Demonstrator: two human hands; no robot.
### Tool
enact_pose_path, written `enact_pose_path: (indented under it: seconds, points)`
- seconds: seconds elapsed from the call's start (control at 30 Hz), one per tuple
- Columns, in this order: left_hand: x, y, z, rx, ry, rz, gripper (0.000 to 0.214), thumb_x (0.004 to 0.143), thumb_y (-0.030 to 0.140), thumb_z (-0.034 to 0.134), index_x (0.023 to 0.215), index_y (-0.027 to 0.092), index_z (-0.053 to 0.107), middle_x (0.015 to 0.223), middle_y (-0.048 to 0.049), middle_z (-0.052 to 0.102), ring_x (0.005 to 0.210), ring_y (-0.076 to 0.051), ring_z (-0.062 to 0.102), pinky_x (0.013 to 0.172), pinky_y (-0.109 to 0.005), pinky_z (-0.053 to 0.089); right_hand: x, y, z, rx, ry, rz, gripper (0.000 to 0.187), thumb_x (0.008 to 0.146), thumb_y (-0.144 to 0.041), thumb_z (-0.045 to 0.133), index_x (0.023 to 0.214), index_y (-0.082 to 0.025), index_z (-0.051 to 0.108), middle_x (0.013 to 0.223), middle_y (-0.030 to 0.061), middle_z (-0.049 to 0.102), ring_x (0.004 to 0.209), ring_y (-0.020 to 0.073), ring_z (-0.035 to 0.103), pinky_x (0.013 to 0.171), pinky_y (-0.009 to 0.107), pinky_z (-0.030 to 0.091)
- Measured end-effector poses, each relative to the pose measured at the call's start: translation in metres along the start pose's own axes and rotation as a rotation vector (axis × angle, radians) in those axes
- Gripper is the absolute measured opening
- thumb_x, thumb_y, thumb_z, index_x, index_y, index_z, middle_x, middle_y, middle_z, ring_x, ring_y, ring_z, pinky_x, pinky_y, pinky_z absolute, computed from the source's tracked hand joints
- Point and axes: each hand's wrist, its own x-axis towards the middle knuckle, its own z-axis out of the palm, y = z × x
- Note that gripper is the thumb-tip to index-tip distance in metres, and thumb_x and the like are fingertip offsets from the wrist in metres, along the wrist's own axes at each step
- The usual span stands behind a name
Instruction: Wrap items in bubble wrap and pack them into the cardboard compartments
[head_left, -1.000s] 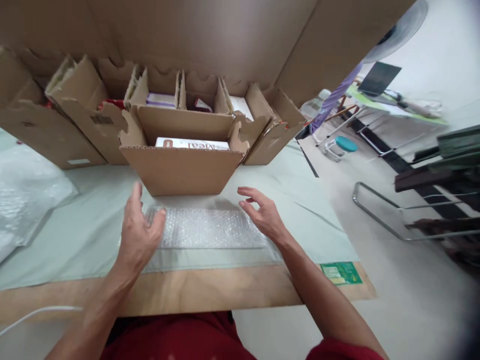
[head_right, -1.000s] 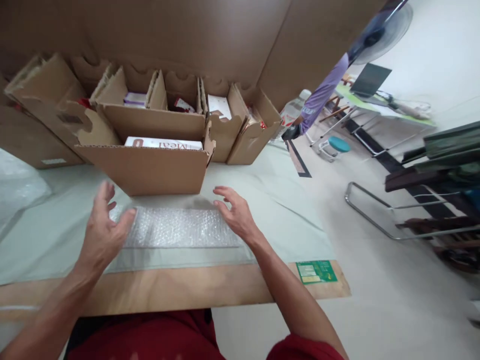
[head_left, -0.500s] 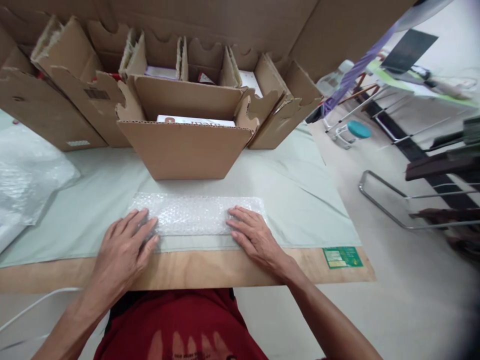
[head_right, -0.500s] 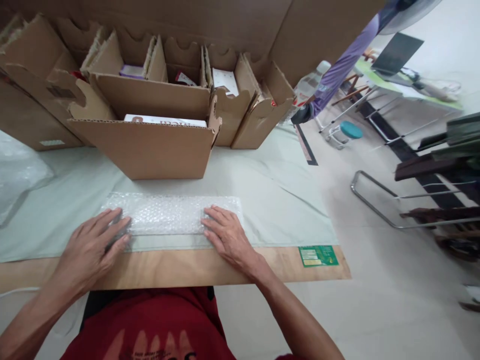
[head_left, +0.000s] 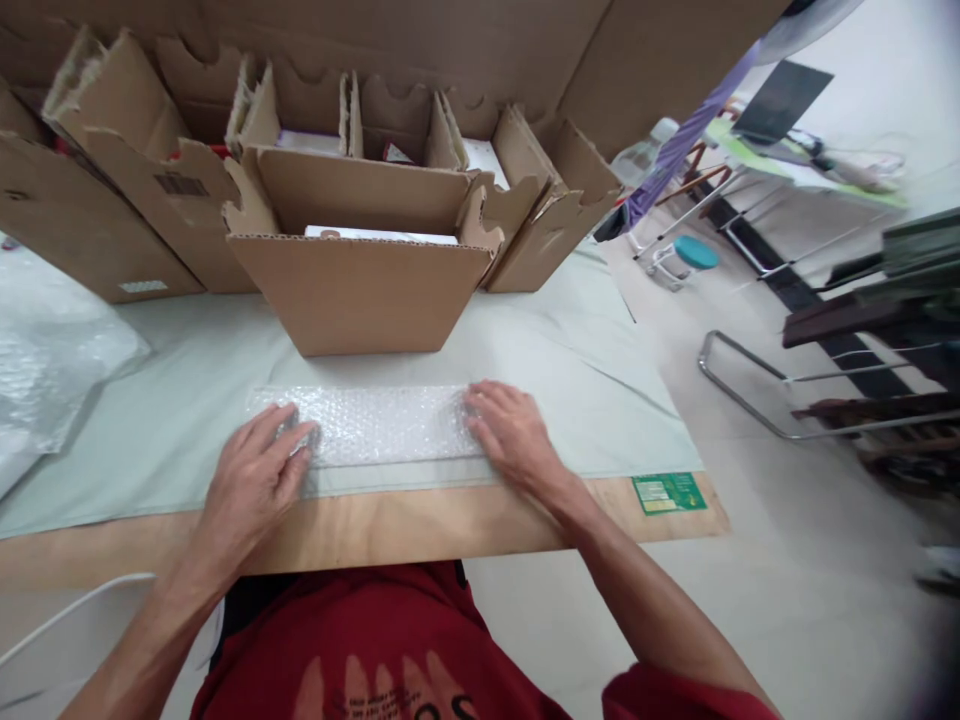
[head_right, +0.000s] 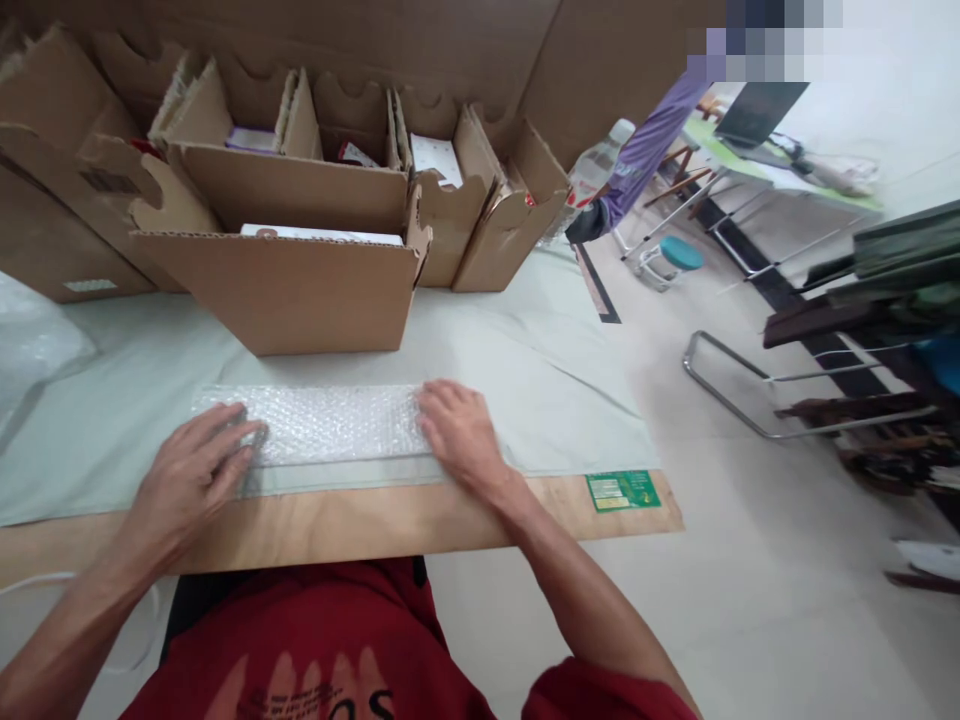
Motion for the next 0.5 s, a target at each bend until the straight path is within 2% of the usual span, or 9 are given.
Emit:
enact_pose_path:
  seconds: [0.1, 0.2, 0.3, 0.4, 0.5]
  points:
    - [0.006, -0.003, -0.003, 0.045, -0.020, 0.001, 0.039, 0.101, 0.035, 0.041, 0.127, 0.018, 0.065, 0.137, -0.0184, 0.064, 0.136, -0.038, 0.055, 0.108, -0.057, 0.048, -0.001, 0.031, -0.012, -0.128, -0.015, 0.145, 0.029, 0.096, -0.028, 0.062, 0.123, -0.021, 0.071, 0.119, 0.0133, 0.075, 0.109, 0.0320, 0.063, 0.091, 0.045, 0.046]
    - [0.016, 0.003, -0.006, 0.116, -0.083, 0.053, 0.041, 0.098, 0.035, 0.042, 0.128, 0.017, 0.064, 0.141, -0.0209, 0.061, 0.140, -0.042, 0.050, 0.108, -0.060, 0.047, 0.003, 0.037, -0.011, -0.139, 0.036, 0.107, 0.013, 0.094, -0.026, 0.064, 0.101, -0.022, 0.075, 0.097, 0.0096, 0.076, 0.094, 0.0294, 0.062, 0.085, 0.043, 0.044]
    - [0.029, 0.007, -0.010, 0.167, -0.126, 0.082, 0.047, 0.094, 0.036, 0.047, 0.135, 0.018, 0.059, 0.150, -0.0211, 0.055, 0.145, -0.042, 0.044, 0.112, -0.062, 0.042, 0.004, 0.029, -0.007, -0.075, 0.218, 0.009, 0.012, 0.096, -0.022, 0.060, 0.093, -0.023, 0.071, 0.103, 0.0083, 0.074, 0.095, 0.0271, 0.062, 0.086, 0.043, 0.043]
    - [0.043, 0.007, -0.015, 0.182, -0.168, 0.104, 0.057, 0.089, 0.035, 0.053, 0.144, 0.018, 0.053, 0.157, -0.0216, 0.048, 0.150, -0.041, 0.038, 0.117, -0.063, 0.035, -0.004, 0.017, -0.015, 0.068, 0.362, -0.061, 0.011, 0.095, -0.018, 0.059, 0.089, -0.025, 0.067, 0.113, 0.0069, 0.072, 0.101, 0.0263, 0.064, 0.092, 0.044, 0.045]
    - [0.052, 0.002, -0.018, 0.161, -0.206, 0.147, 0.062, 0.086, 0.039, 0.060, 0.144, 0.019, 0.054, 0.159, -0.0212, 0.046, 0.153, -0.041, 0.035, 0.119, -0.062, 0.032, -0.020, 0.006, -0.035, 0.283, 0.375, -0.133, 0.015, 0.091, -0.012, 0.056, 0.088, -0.026, 0.062, 0.121, 0.0062, 0.071, 0.111, 0.0262, 0.065, 0.096, 0.045, 0.048]
